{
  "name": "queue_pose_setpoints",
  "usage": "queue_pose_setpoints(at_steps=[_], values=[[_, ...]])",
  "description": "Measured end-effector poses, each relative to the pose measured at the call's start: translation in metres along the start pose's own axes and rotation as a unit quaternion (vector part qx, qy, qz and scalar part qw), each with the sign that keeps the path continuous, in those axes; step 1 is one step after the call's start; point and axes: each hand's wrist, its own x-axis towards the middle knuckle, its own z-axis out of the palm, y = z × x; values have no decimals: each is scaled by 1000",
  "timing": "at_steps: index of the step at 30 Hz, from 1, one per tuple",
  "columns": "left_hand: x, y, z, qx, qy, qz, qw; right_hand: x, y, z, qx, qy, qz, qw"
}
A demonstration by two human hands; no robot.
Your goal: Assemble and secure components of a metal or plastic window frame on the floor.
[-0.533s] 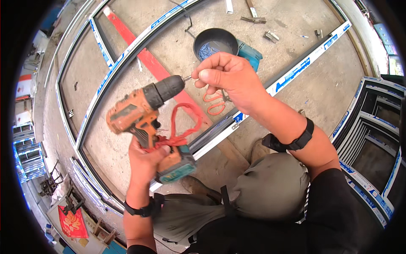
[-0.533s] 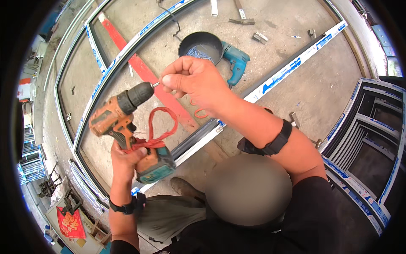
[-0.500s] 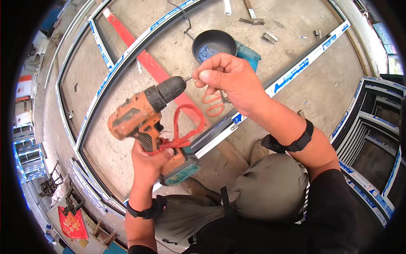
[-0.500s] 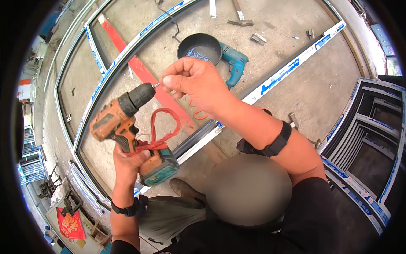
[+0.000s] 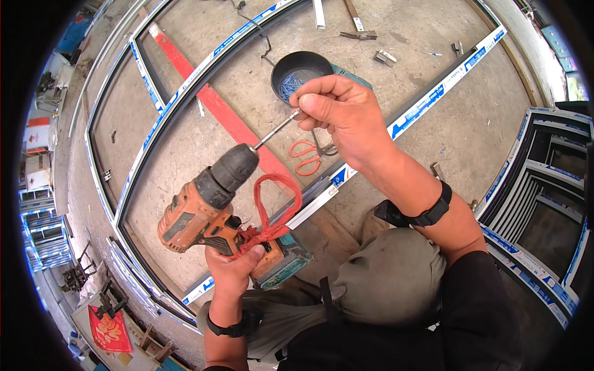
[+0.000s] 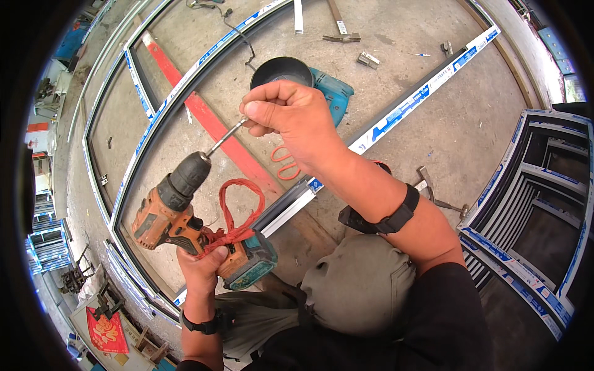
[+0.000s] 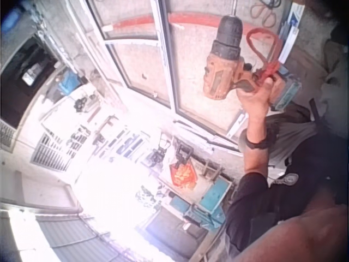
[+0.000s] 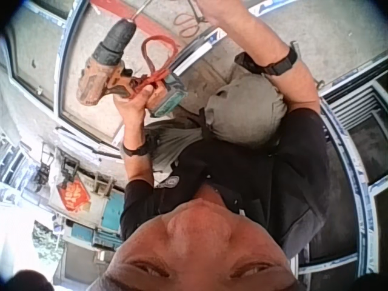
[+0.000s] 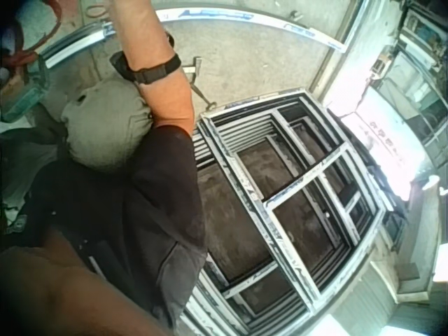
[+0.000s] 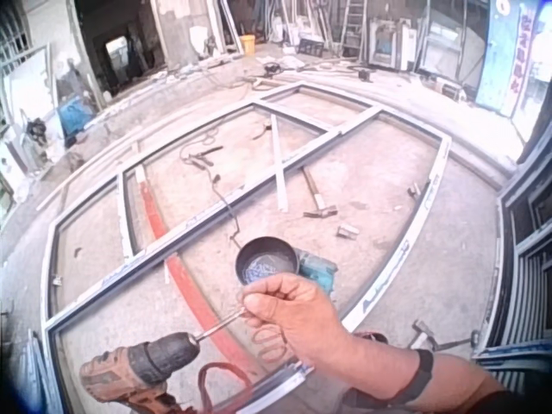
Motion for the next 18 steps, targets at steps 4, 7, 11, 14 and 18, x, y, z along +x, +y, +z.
queue_pose_setpoints(at_steps=[4, 7, 11, 14, 18], values=[[-4, -4, 9, 1, -1, 4, 1000, -3, -4, -8, 43, -20, 18, 999], [-3, -11, 8, -9, -3, 9, 1000, -4, -3, -10, 82, -24, 24, 996], [-3, -14, 13, -18, -4, 17, 1000, -7, -9, -10, 86, -34, 16, 996], [-4, -11, 17, -22, -4, 5, 1000, -7, -10, -14, 101, -54, 19, 993], [-4, -14, 19, -21, 3, 7, 1000, -5, -5, -20, 138, -74, 27, 987]])
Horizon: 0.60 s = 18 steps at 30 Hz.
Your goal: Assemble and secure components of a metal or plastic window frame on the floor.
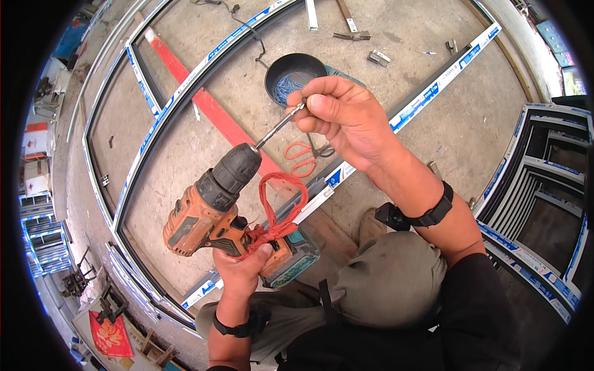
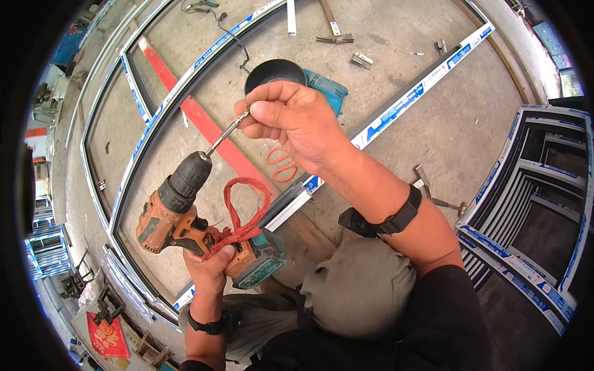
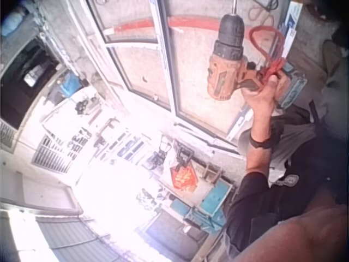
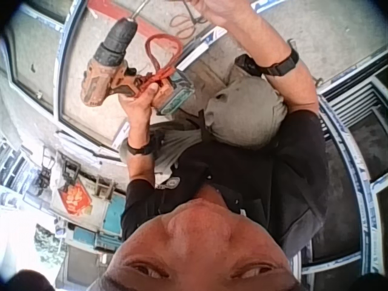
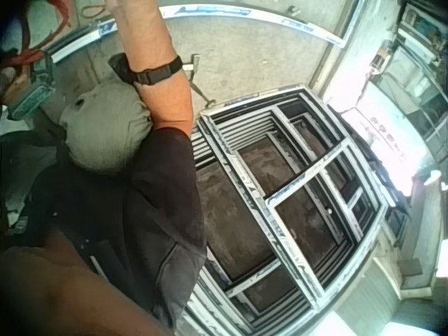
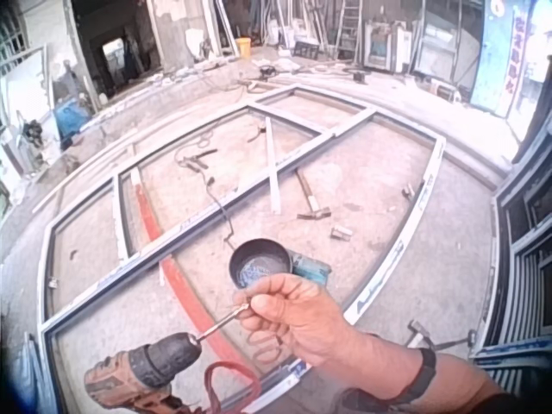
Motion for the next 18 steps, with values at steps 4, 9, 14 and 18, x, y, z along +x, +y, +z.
queue_pose_setpoints(at_steps=[4, 9, 14, 18], values=[[-1, -3, 0, 0, 0, 7, 1000, 0, -1, -2, 9, -25, 4, 1000], [-1, -6, -1, 8, 4, 9, 1000, -1, -6, 2, -23, 5, 44, 999], [-3, -9, 2, 53, 17, 10, 998, 1, -9, -3, -84, 17, 71, 994], [-2, -9, 11, 68, 3, 45, 997, 4, -18, -1, -120, 29, 80, 989]])
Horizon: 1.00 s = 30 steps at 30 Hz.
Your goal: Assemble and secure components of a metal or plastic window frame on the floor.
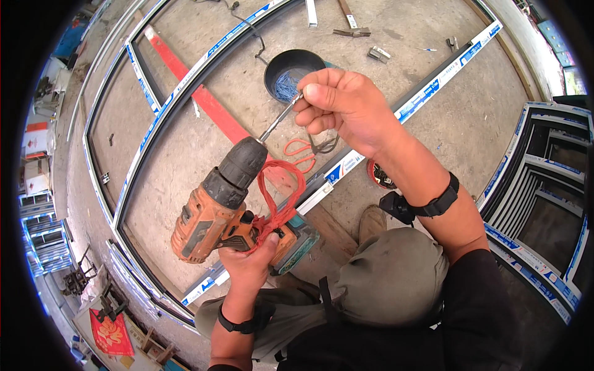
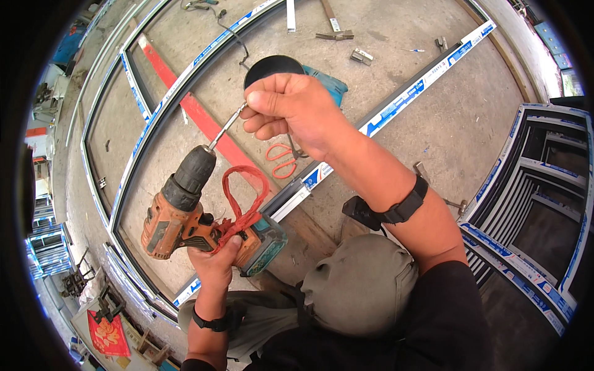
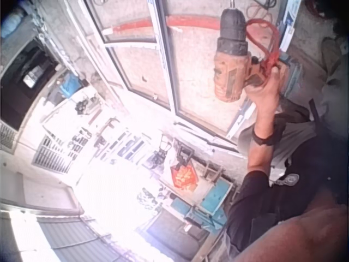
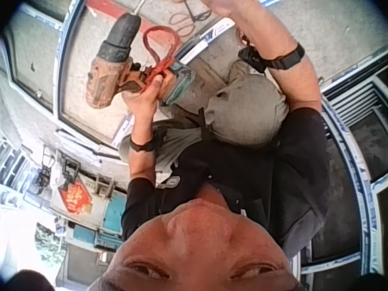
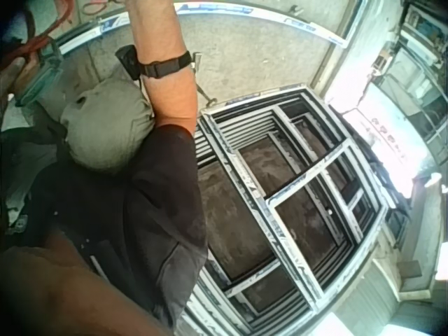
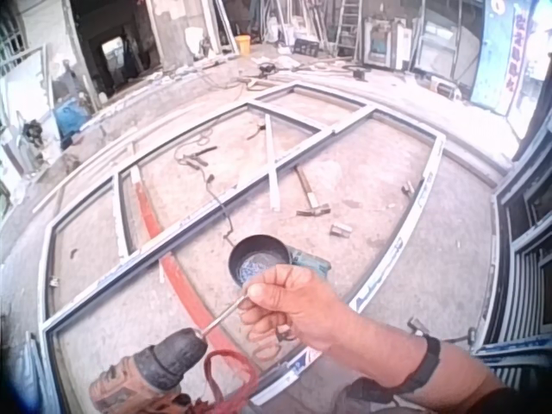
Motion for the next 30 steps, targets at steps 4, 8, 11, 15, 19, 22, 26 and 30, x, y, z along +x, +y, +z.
queue_pose_setpoints(at_steps=[4, 8, 11, 15, 19, 22, 26, 30], values=[[-9, 5, 6, 12, -35, -13, 999, 2, -9, 2, -58, -19, 7, 998], [-14, 8, 14, -78, -88, -137, 984, 3, -12, 8, -75, -48, 31, 996], [-16, 4, 18, -74, -97, -136, 983, 4, -7, 9, -47, -44, 39, 997], [-16, 2, 17, -61, -123, -140, 981, 8, -10, -1, -24, -75, 62, 995], [-16, 6, 18, -26, -150, -148, 977, 7, -13, -2, -55, -88, 56, 993], [-17, 6, 24, -7, -168, -127, 978, 5, -17, -2, -79, -95, 56, 991], [-12, 4, 30, 7, -175, -120, 977, -6, -15, 3, -103, -65, 95, 988], [-2, 20, 51, -44, -140, -115, 982, -42, -5, 14, -380, -110, 45, 917]])
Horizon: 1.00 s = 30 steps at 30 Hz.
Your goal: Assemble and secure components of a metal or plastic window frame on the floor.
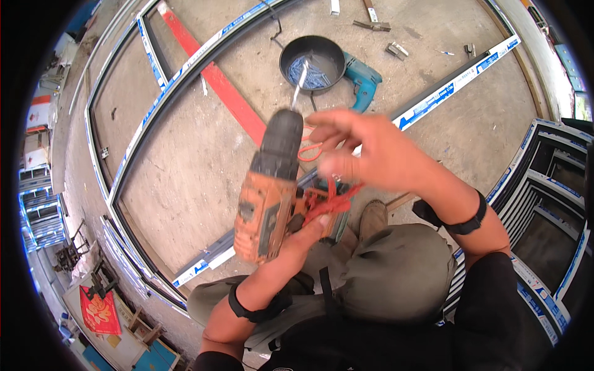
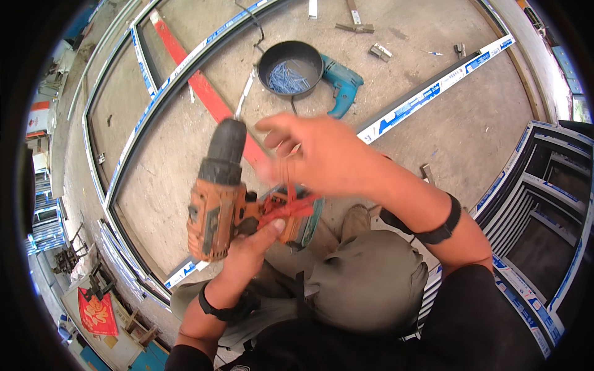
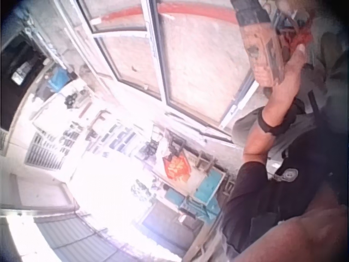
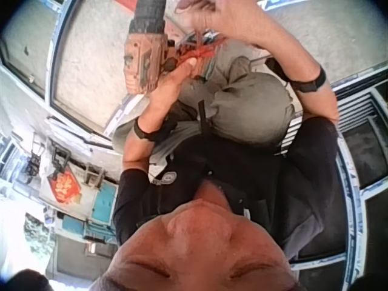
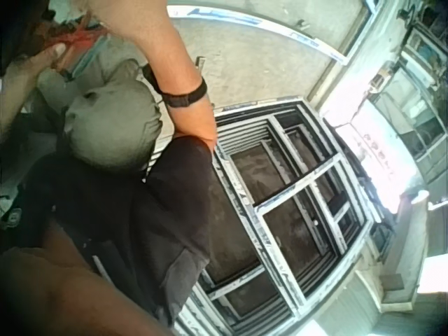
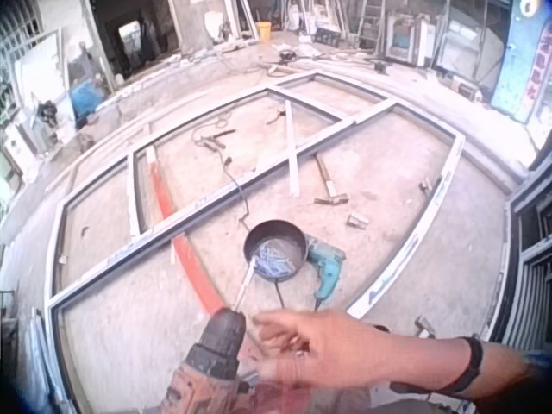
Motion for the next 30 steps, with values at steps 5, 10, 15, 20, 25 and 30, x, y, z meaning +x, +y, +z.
queue_pose_setpoints(at_steps=[5, 10, 15, 20, 25, 30], values=[[23, -17, 11, 204, -32, 235, 950, -25, 10, 29, -215, -65, -191, 955], [38, -23, 28, 127, -68, 287, 947, -26, 2, 24, -220, -46, -107, 969], [57, -9, 41, 124, -85, 377, 914, -39, 10, 4, -333, 64, -151, 929], [64, -17, 40, 124, -196, 267, 935, -74, 25, -15, -457, 21, -51, 888], [99, -86, -9, 307, -32, 209, 928, -105, 58, -24, -508, 31, -2, 861], [141, -142, -35, 448, -47, 155, 879, -131, 74, -15, -234, 153, 213, 936]])
